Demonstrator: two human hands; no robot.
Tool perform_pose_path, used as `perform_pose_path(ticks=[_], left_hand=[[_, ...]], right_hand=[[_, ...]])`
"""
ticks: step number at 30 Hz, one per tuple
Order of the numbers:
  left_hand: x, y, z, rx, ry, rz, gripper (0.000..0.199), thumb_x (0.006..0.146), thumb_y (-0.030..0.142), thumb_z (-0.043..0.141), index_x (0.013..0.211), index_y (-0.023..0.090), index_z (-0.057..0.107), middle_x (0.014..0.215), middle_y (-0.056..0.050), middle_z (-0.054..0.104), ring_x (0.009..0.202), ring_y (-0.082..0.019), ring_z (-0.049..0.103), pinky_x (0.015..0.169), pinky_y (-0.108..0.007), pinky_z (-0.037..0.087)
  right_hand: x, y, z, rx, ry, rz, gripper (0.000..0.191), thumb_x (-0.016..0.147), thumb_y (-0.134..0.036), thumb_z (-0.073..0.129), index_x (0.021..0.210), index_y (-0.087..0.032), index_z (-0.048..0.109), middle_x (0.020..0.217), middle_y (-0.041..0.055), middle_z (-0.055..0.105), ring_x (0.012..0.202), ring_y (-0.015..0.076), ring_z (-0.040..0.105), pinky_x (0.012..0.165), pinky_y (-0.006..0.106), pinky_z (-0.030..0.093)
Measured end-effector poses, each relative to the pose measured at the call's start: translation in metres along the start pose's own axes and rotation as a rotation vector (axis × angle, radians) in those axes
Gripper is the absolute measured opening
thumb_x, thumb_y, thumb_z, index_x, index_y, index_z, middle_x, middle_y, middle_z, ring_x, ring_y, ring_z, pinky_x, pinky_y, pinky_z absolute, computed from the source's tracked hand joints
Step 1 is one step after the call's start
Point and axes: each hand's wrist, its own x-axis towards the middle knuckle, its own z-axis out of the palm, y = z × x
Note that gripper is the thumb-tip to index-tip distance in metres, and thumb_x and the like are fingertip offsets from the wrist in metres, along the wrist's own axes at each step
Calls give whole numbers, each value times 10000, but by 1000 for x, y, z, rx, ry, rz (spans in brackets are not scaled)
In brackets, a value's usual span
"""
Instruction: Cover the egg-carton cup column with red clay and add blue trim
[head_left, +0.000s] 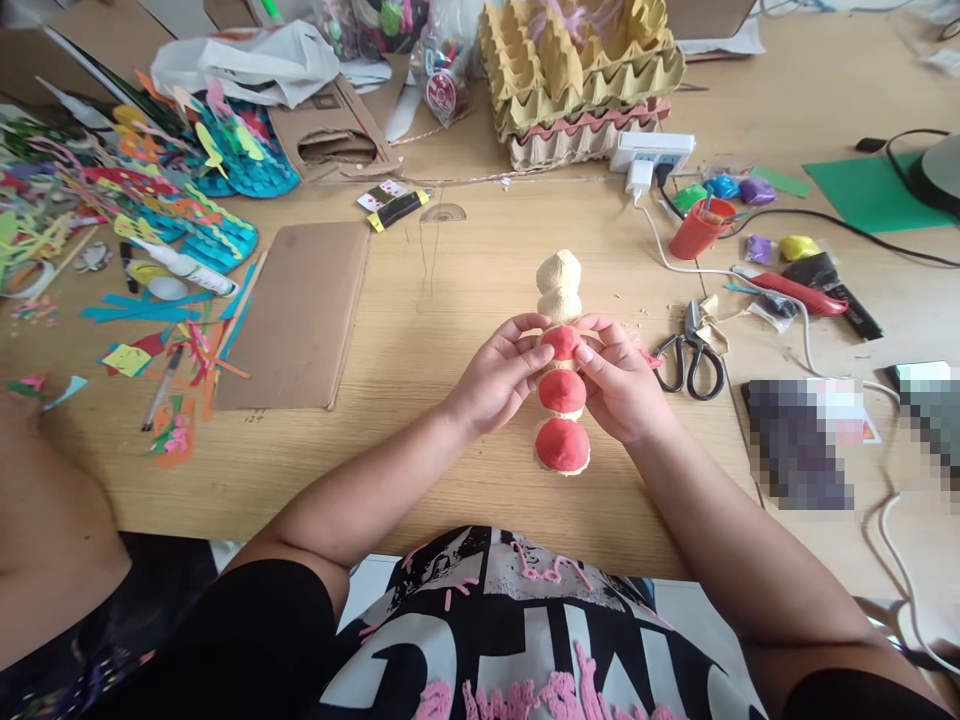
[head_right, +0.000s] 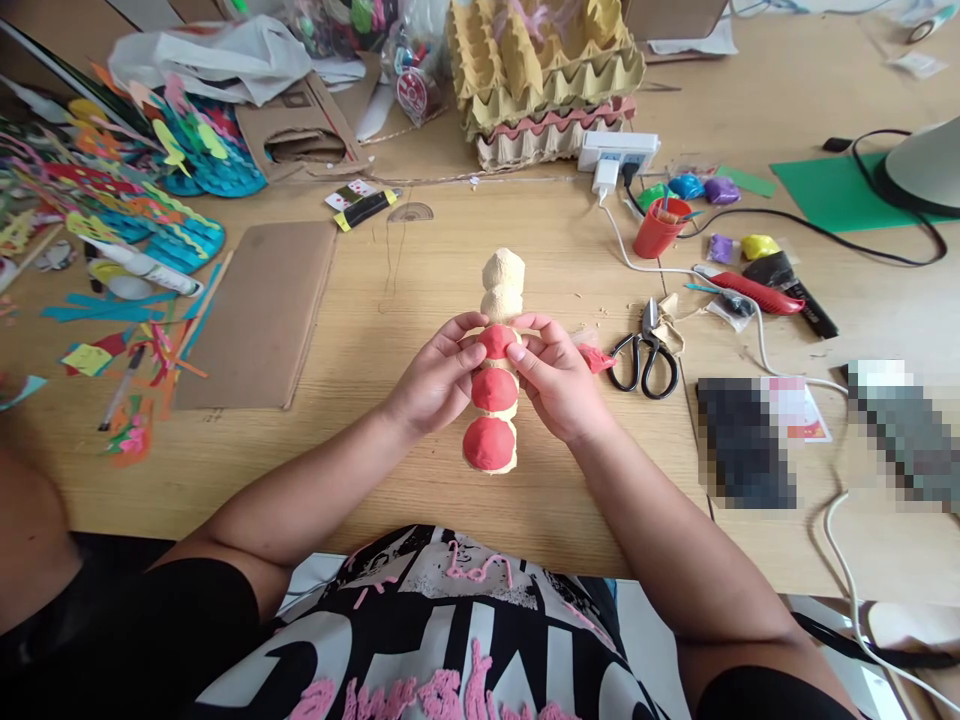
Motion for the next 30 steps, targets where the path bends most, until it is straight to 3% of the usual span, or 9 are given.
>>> perform_pose_path(ticks=[5,11,21,26,30], left_hand=[[0,1,2,-17,-12,15,535,800,397,1095,1189,256,756,1051,5,880,931,-141,823,871,-274,618],[0,5,1,19,-56,1,612,773,398,1114,1227,262,727,1065,11,868,966,-142,823,885,-276,613],[3,7,-4,117,-58,-34,648,741,364,1124,1177,259,656,1015,23,850,900,-139,796,822,-270,580],[2,7,-3,37,-43,-44,568,823,528,1064,1176,260,708,1029,19,833,838,-125,762,765,-259,576],[2,4,-2,-14,-10,-81,514,805,494,1081,1099,254,735,967,41,816,786,-100,739,707,-224,577]], right_hand=[[1,2,-1,-35,3,-46,484,873,-545,1041,1152,-328,711,925,-37,753,736,149,681,662,295,616],[1,3,-2,-106,-9,-83,510,864,-597,1031,1195,-337,743,1038,2,795,873,191,739,782,352,681],[2,-3,-4,-236,-21,-164,450,855,-497,1066,1141,-302,777,1010,6,783,926,180,729,874,338,686],[1,-6,-6,-225,-58,-145,497,855,-497,1065,1165,-293,736,1024,4,778,929,171,732,844,318,678],[-1,-9,-4,-267,-108,-142,521,870,-471,1058,1194,-289,694,934,-24,757,806,144,702,734,287,639]])
